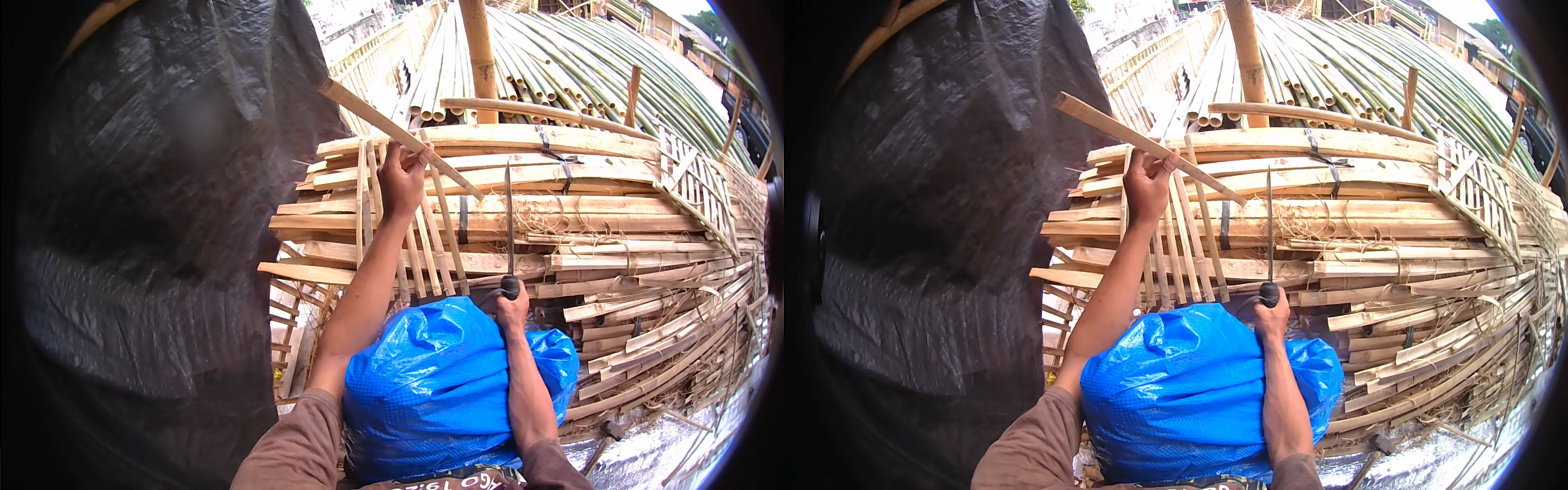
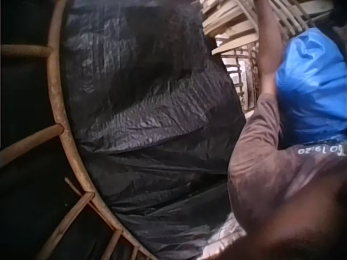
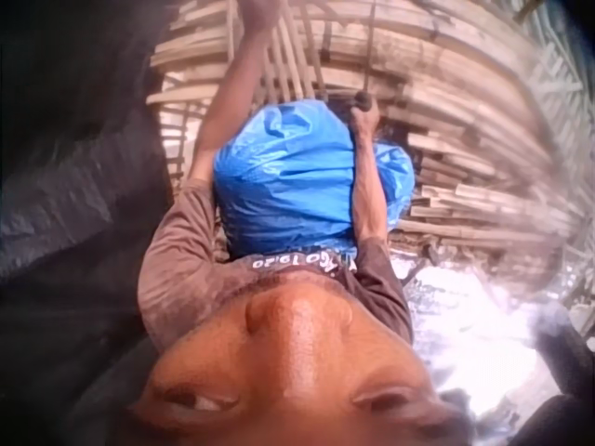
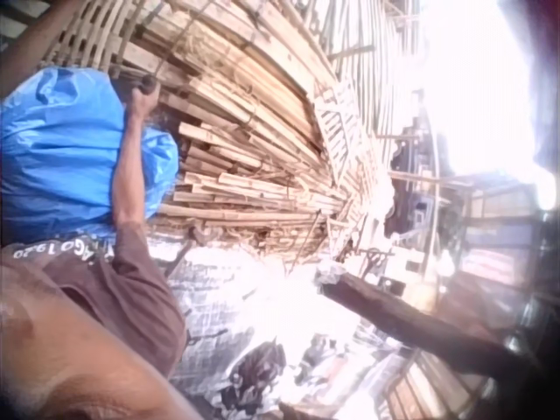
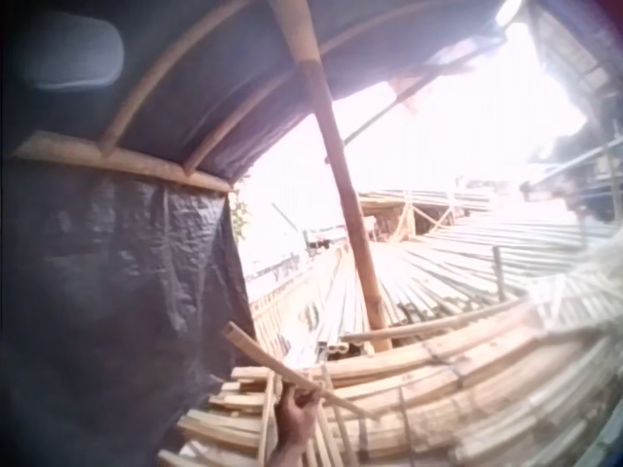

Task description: The person weaves thin bamboo strips through a pre-existing wooden framework using a blade to trim and position them.

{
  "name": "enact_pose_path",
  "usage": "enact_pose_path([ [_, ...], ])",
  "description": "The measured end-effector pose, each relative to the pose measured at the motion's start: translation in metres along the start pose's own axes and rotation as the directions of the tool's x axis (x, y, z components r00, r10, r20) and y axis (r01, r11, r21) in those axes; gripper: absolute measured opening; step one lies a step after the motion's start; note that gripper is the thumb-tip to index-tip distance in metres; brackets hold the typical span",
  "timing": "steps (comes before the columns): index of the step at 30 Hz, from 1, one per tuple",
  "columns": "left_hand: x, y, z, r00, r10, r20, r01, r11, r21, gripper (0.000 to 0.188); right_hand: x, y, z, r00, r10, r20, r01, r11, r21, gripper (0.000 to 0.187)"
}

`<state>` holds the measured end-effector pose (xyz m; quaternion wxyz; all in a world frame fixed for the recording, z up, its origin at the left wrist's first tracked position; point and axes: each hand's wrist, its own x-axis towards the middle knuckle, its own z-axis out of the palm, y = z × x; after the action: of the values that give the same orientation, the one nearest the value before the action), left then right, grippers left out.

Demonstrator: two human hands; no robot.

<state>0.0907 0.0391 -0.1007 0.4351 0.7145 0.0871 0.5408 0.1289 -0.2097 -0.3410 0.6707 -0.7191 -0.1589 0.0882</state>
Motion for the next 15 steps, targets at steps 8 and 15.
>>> enact_pose_path([
  [8,-0.002,0.005,0.000,1.000,-0.017,-0.011,0.018,0.997,0.073,0.032,0.005,0.014,0.001,1.000,-0.026,-0.013,0.026,1.000,-0.017,0.026],
  [15,-0.002,-0.005,-0.003,0.996,0.053,0.067,-0.049,0.997,-0.056,0.025,0.003,0.006,0.000,1.000,-0.006,0.001,0.006,0.999,-0.043,0.027],
])
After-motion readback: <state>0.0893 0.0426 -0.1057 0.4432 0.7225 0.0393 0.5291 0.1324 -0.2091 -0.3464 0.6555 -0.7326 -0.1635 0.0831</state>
